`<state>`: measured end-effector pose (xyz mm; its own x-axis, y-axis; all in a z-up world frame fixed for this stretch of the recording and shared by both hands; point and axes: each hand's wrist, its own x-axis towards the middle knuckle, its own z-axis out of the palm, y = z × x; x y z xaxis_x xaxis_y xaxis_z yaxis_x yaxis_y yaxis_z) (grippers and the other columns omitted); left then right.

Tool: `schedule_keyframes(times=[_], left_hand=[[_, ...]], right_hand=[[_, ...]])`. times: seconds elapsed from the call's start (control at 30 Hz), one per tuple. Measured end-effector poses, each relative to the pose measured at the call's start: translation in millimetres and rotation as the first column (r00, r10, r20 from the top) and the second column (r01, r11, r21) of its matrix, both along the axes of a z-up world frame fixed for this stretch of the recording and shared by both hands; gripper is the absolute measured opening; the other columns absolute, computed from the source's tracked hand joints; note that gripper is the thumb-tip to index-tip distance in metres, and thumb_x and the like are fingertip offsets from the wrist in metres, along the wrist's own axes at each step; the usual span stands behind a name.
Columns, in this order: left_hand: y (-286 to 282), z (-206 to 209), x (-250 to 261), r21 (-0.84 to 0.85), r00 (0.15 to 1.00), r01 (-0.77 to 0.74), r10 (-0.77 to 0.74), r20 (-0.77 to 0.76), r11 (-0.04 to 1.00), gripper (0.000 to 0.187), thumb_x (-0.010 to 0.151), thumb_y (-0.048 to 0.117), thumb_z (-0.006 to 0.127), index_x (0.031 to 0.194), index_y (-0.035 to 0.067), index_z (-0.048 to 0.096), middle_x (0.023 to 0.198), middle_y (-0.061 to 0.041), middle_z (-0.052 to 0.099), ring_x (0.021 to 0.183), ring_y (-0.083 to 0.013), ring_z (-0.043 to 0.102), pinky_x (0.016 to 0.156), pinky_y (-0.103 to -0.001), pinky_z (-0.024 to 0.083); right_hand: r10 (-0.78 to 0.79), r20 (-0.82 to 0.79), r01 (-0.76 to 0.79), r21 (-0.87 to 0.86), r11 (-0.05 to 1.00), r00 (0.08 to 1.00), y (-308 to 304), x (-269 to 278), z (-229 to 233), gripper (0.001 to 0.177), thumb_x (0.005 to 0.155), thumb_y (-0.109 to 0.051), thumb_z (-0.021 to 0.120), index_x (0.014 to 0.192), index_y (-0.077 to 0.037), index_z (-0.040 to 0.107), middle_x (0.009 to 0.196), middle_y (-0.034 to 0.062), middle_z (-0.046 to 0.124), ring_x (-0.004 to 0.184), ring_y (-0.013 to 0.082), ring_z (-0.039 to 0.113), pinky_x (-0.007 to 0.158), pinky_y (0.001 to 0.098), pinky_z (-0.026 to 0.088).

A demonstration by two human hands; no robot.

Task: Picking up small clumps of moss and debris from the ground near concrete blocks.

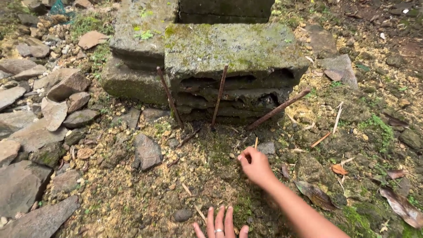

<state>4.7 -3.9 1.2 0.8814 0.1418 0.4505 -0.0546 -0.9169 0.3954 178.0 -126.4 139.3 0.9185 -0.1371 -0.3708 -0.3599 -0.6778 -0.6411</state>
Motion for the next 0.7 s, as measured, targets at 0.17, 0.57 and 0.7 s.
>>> schedule_keyframes(times=[0.17, 0.57, 0.7], left_hand=[[9, 33, -8, -0.023, 0.988, 0.099, -0.101, -0.12, 0.995, 0.055, 0.095, 0.063, 0.049, 0.129, 0.023, 0.067, 0.133, -0.001, 0.066, 0.138, -0.0315, 0.048, 0.113, -0.077, 0.018], [8, 43, -10, -0.073, 0.994, 0.072, -0.078, -0.081, 0.995, 0.065, 0.071, 0.035, 0.067, 0.134, 0.022, 0.063, 0.107, -0.002, 0.074, 0.127, -0.0291, 0.056, 0.114, -0.077, 0.022], [9, 52, -12, -0.046, 0.994, 0.065, -0.069, -0.088, 0.997, 0.068, 0.07, 0.039, 0.069, 0.135, 0.021, 0.062, 0.106, -0.002, 0.066, 0.115, -0.0272, 0.058, 0.115, -0.072, 0.026]], right_hand=[[0.328, -0.195, -0.255, 0.325, 0.911, 0.924, 0, -44, 62, 0.024, 0.093, 0.004, 0.049, 0.077, -0.006, 0.065, 0.077, 0.0048, 0.069, 0.066, 0.0118, 0.068, 0.062, 0.0198, 0.059], [0.243, -0.101, -0.224, 0.168, 0.96, 0.965, 3, -68, 66, 0.029, 0.082, -0.001, 0.062, 0.105, -0.018, 0.069, 0.109, -0.0028, 0.073, 0.103, 0.0127, 0.068, 0.094, 0.0279, 0.058], [0.325, -0.203, -0.343, -0.057, 0.938, 0.924, -5, -71, 73, 0.053, 0.084, -0.022, 0.069, 0.133, -0.029, 0.052, 0.14, -0.0018, 0.051, 0.129, 0.0179, 0.047, 0.112, 0.043, 0.038]])
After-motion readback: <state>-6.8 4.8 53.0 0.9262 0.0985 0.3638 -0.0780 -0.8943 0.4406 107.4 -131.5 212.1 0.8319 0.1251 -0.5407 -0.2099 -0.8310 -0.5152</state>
